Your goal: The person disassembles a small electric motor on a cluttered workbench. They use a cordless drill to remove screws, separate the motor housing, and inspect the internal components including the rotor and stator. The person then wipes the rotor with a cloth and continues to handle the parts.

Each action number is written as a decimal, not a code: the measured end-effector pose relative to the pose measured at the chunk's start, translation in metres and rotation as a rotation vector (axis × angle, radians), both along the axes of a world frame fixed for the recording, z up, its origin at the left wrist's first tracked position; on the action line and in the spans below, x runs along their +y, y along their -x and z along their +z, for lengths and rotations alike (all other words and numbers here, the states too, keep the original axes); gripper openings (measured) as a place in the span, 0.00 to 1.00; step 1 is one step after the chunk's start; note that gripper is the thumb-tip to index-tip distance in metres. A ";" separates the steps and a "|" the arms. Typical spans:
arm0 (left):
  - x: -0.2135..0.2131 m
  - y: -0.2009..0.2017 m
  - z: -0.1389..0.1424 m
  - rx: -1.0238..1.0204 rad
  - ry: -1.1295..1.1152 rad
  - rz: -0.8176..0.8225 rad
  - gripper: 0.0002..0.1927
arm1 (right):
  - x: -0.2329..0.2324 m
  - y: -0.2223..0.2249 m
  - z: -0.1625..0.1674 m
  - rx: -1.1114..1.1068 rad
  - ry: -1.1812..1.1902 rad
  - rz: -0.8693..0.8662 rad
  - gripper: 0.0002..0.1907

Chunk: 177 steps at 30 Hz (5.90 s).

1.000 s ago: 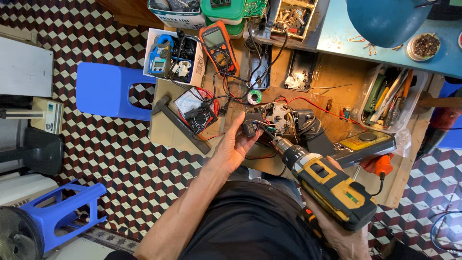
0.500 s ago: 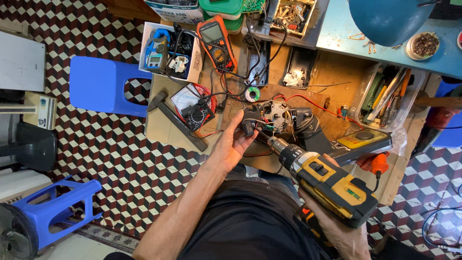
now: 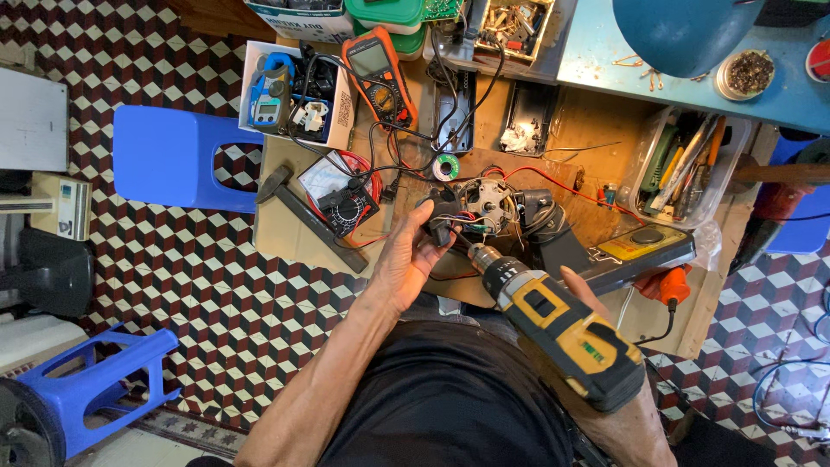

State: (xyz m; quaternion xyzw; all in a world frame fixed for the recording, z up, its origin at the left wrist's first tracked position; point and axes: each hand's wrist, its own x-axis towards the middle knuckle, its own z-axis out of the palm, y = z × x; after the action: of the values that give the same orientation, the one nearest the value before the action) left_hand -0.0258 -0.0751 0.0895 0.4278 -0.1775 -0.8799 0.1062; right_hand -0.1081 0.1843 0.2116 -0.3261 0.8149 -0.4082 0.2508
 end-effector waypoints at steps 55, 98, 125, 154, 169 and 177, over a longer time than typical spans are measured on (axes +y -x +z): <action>0.004 0.000 0.008 -0.108 -0.216 0.055 0.24 | 0.180 -0.061 0.022 -0.226 0.092 -1.015 0.11; 0.030 0.000 0.036 -0.052 0.049 0.131 0.15 | -0.139 -0.039 -0.083 -0.511 0.238 -0.469 0.18; -0.010 0.058 0.045 0.046 0.698 -0.273 0.43 | -0.082 0.004 -0.124 -1.547 0.928 -0.708 0.20; 0.020 0.164 0.000 0.012 1.601 -1.017 0.35 | 0.003 0.117 -0.169 -0.940 0.768 -1.153 0.13; 0.047 0.097 0.049 0.054 1.433 -0.688 0.36 | -0.147 0.237 -0.232 -0.434 -0.037 -0.282 0.21; 0.041 0.084 0.054 0.189 1.193 -0.673 0.38 | -0.049 0.137 -0.092 -0.587 0.153 -0.423 0.29</action>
State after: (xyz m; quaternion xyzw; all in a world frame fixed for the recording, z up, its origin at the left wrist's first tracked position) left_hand -0.1102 -0.0337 0.1432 0.1396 -0.7442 -0.6505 0.0596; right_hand -0.2448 0.1349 0.1199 -0.0374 0.7248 -0.5870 0.3588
